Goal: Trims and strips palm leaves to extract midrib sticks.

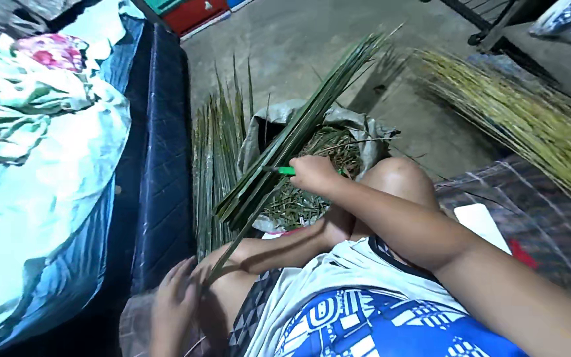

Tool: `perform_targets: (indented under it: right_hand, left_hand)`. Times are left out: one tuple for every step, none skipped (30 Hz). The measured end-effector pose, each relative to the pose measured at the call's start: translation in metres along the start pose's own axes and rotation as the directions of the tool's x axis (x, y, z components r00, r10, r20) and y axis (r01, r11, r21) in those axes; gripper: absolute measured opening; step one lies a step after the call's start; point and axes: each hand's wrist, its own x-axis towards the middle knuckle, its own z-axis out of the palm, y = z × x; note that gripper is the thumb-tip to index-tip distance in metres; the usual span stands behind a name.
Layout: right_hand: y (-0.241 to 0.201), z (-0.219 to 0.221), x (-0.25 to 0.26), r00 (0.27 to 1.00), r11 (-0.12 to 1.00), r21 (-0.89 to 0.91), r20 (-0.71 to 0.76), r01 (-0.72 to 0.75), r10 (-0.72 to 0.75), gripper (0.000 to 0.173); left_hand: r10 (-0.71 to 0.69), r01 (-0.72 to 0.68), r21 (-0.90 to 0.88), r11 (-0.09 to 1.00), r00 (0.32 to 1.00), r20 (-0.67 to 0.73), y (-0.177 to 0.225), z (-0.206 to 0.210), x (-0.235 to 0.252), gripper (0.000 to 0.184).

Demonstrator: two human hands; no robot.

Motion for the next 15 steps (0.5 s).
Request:
perform_targets:
  right_hand:
    - [-0.009, -0.004, -0.006, 0.998, 1.0, -0.007, 0.053, -0.022, 0.022, 0.029]
    - [-0.017, -0.008, -0.012, 0.994, 0.999, -0.002, 0.101, -0.045, 0.045, 0.031]
    - [-0.014, 0.0, -0.011, 0.999, 1.0, -0.007, 0.043, -0.011, 0.011, 0.029]
    - [-0.009, 0.007, -0.009, 1.0, 1.0, 0.002, -0.006, 0.023, -0.023, 0.027]
    - [-0.005, 0.009, -0.009, 0.999, 0.999, 0.013, -0.018, 0.035, -0.035, 0.026]
    - [-0.002, 0.007, -0.01, 0.999, 0.999, 0.027, -0.005, 0.032, -0.032, 0.027]
    - [0.002, 0.004, -0.01, 1.0, 0.999, 0.042, 0.013, 0.018, -0.018, 0.027]
    - [0.006, 0.001, -0.009, 1.0, 0.998, 0.057, 0.021, 0.004, -0.005, 0.028]
    - [0.012, -0.001, -0.008, 1.0, 0.997, 0.072, 0.016, -0.006, 0.004, 0.029]
    - [0.017, -0.003, -0.007, 1.0, 0.996, 0.093, 0.0, -0.012, 0.012, 0.029]
    - [0.021, -0.006, -0.006, 1.0, 0.992, 0.125, -0.022, -0.014, 0.017, 0.031]
    - [0.025, -0.009, -0.005, 0.999, 0.986, 0.167, -0.047, -0.008, 0.016, 0.037]
    - [0.027, -0.012, -0.004, 0.997, 0.978, 0.207, -0.078, 0.006, 0.01, 0.043]
    - [0.028, -0.015, -0.006, 0.992, 0.968, 0.25, -0.123, 0.033, -0.002, 0.049]
    - [0.028, -0.018, -0.008, 0.985, 0.955, 0.288, -0.173, 0.072, -0.022, 0.053]
  left_hand:
    - [0.112, -0.113, -0.036, 0.993, 0.993, -0.033, 0.024, 0.013, 0.012, 0.04]
    - [0.2, -0.203, -0.051, 0.978, 0.978, -0.056, 0.048, 0.025, 0.024, 0.039]
    - [0.247, -0.249, -0.059, 0.967, 0.968, -0.044, 0.071, 0.036, 0.034, 0.041]
    - [0.282, -0.282, -0.077, 0.956, 0.959, -0.014, 0.092, 0.045, 0.043, 0.046]
    - [0.32, -0.319, -0.089, 0.944, 0.947, -0.001, 0.109, 0.054, 0.05, 0.053]
    - [0.356, -0.355, -0.087, 0.931, 0.935, -0.013, 0.124, 0.063, 0.055, 0.055]
    - [0.395, -0.397, -0.071, 0.915, 0.918, -0.044, 0.135, 0.071, 0.06, 0.052]
    - [0.426, -0.431, -0.051, 0.901, 0.901, -0.085, 0.143, 0.078, 0.065, 0.045]
    - [0.441, -0.448, -0.041, 0.893, 0.889, -0.122, 0.148, 0.084, 0.069, 0.037]
    - [0.441, -0.451, -0.044, 0.891, 0.885, -0.149, 0.15, 0.088, 0.074, 0.031]
    - [0.423, -0.436, -0.063, 0.898, 0.892, -0.157, 0.152, 0.09, 0.08, 0.028]
    - [0.388, -0.403, -0.103, 0.91, 0.911, -0.138, 0.153, 0.088, 0.085, 0.027]
    - [0.326, -0.336, -0.16, 0.928, 0.942, -0.086, 0.156, 0.083, 0.09, 0.028]
    - [0.247, -0.244, -0.224, 0.944, 0.969, -0.015, 0.16, 0.076, 0.095, 0.029]
    - [0.18, -0.164, -0.275, 0.947, 0.983, 0.033, 0.163, 0.068, 0.101, 0.031]
